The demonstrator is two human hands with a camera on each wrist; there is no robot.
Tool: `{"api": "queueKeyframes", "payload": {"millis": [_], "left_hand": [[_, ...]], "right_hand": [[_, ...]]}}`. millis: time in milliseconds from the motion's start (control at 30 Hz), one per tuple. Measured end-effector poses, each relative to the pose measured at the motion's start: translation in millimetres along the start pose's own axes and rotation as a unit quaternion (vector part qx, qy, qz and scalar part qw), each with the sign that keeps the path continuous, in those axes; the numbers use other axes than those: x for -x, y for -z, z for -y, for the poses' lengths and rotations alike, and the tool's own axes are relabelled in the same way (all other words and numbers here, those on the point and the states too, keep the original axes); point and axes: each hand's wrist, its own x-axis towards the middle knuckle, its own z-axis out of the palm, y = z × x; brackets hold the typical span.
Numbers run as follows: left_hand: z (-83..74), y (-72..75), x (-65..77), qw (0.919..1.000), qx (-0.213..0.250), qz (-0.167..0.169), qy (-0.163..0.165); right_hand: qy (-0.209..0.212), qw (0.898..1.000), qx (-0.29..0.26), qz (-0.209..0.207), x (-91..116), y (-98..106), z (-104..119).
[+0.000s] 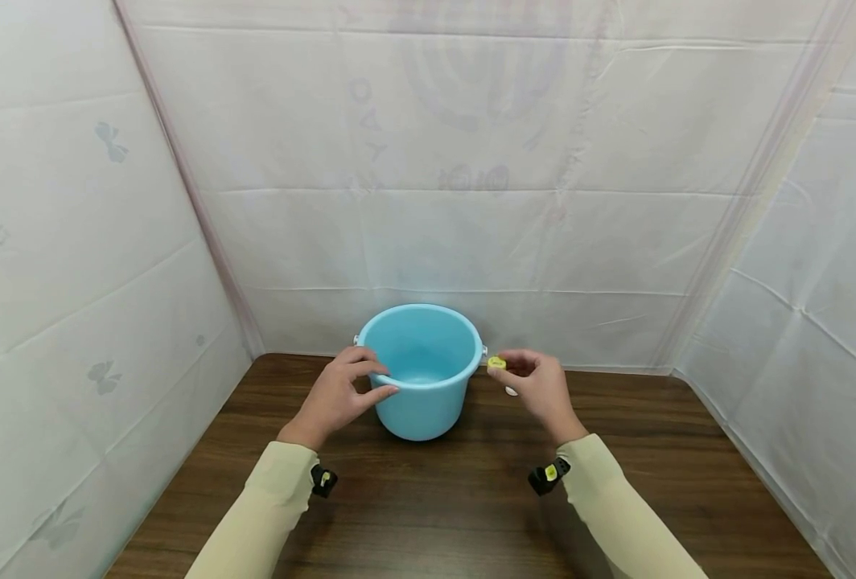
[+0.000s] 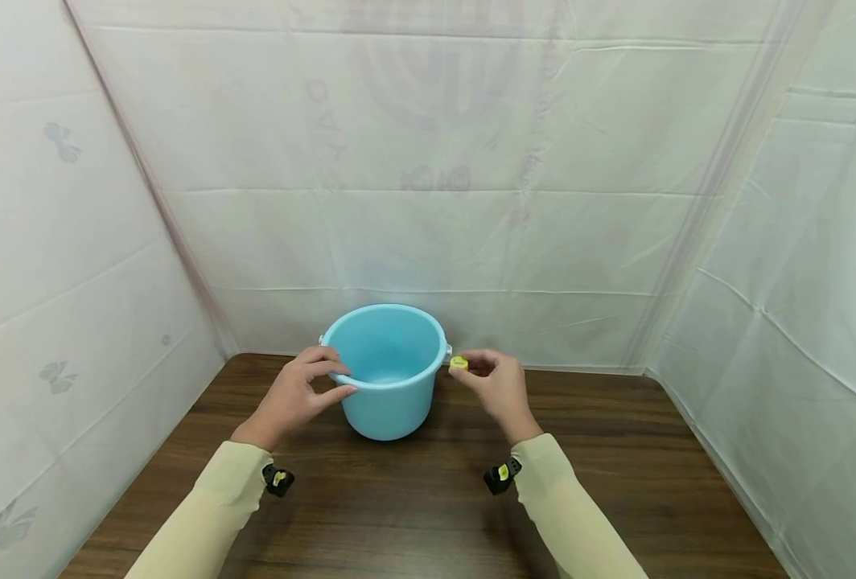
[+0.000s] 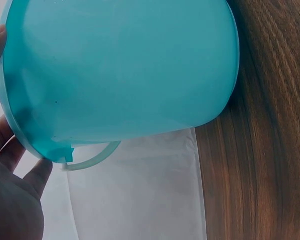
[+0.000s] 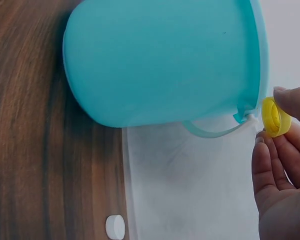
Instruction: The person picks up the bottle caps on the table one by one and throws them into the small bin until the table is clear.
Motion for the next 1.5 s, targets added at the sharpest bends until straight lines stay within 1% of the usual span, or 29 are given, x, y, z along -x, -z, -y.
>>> {"api": "queueKeyframes", "payload": {"millis": [233, 567, 1100, 1500], "left_hand": [[-0.2, -0.1, -0.2, 1.0000, -0.004, 0.001, 0.001], [0.1, -0.7, -0.6, 1.0000, -0.002, -0.003, 0.003], [0.2, -0.5, -0.2, 1.0000, -0.003, -0.006, -0.001], [0.9, -1.4, -0.3, 1.0000, -0.004, -0.007, -0.005]], "right_hand": [[0.024, 1.000, -0.001, 0.000, -4.4, -1.5, 10.3], [0.057, 0.998, -0.008, -0.004, -16.0, -12.3, 21.3], [0.063, 0.998, -0.009, 0.001, -25.3, -28.2, 29.6], [0.067, 0.998, -0.010, 0.007, -31.3, -33.7, 35.0]]}}
